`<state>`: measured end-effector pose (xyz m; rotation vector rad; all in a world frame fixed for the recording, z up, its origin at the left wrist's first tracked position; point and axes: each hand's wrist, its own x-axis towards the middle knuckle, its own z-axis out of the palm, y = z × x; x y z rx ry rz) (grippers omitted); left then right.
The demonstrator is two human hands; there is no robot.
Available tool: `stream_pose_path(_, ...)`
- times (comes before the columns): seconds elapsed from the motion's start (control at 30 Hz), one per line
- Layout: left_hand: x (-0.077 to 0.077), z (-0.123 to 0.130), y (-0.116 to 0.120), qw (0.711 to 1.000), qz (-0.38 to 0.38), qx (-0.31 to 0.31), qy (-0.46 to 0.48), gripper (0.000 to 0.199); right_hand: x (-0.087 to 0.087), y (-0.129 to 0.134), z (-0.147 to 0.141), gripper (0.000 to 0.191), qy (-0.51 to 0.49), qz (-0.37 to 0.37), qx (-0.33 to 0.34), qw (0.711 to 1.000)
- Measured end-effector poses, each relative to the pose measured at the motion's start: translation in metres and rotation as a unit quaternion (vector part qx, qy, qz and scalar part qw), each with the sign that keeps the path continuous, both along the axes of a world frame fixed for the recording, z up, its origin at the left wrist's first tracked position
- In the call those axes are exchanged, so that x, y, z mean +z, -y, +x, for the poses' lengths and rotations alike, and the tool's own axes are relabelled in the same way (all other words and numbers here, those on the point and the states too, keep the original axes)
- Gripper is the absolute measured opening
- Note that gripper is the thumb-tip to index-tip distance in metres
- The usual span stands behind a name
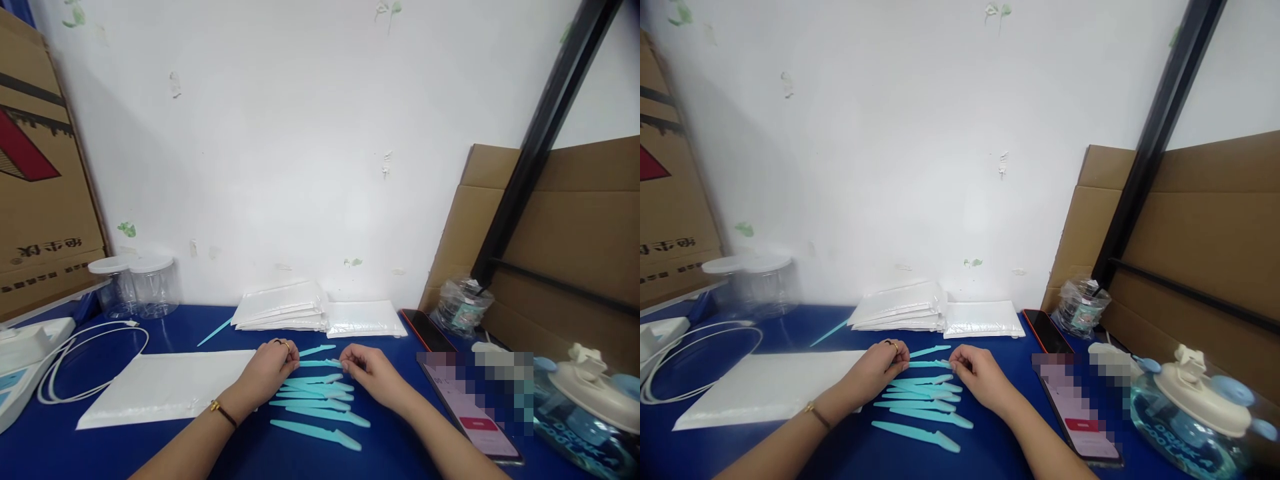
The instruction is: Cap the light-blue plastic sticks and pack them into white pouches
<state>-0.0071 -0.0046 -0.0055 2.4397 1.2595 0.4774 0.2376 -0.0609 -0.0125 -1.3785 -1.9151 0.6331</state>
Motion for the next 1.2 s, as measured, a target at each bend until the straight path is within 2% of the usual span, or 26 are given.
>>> stream_pose_path(0.13, 0.001, 0.003, 0.004, 1.000, 0.002, -0.010, -0.011, 0.013, 0.000, 0.004, -0.008, 0.019, 0.007, 0.004, 0.010, 1.000)
stream_pose_path(0.23, 0.002, 0.003, 0.004, 1.000, -0.008, -0.012, -0.015, 0.013, 0.000, 0.001, -0.001, 0.019, 0.023, 0.009, 0.007, 1.000)
stream_pose_path(0.4, -0.004, -0.001, -0.007, 0.999, 0.013, 0.033, -0.002, 0.016, -0.005, -0.019, 0.037, 0.020, 0.068, 0.096, -0.105, 0.988)
stream_pose_path(0.5, -0.010, 0.000, -0.014, 0.998, 0.036, 0.052, -0.020, 0.019, -0.011, -0.027, 0.051, 0.017, 0.130, 0.094, -0.128, 0.979)
stream_pose_path(0.63, -0.014, 0.003, -0.016, 0.997, 0.042, 0.044, -0.037, 0.015, -0.020, -0.029, 0.045, 0.010, 0.165, 0.057, -0.122, 0.977)
stream_pose_path(0.77, -0.013, 0.003, -0.014, 0.997, 0.040, 0.051, -0.047, 0.007, -0.025, -0.030, 0.039, 0.006, 0.142, 0.023, -0.120, 0.982)
stream_pose_path(0.93, -0.010, 0.003, -0.013, 0.994, 0.064, 0.034, -0.079, 0.016, -0.028, -0.029, 0.041, 0.008, 0.089, -0.007, -0.101, 0.991)
stream_pose_path(1.2, -0.009, 0.003, -0.013, 0.996, 0.052, 0.024, -0.066, 0.019, -0.028, -0.028, 0.036, 0.006, 0.036, 0.009, -0.046, 0.998)
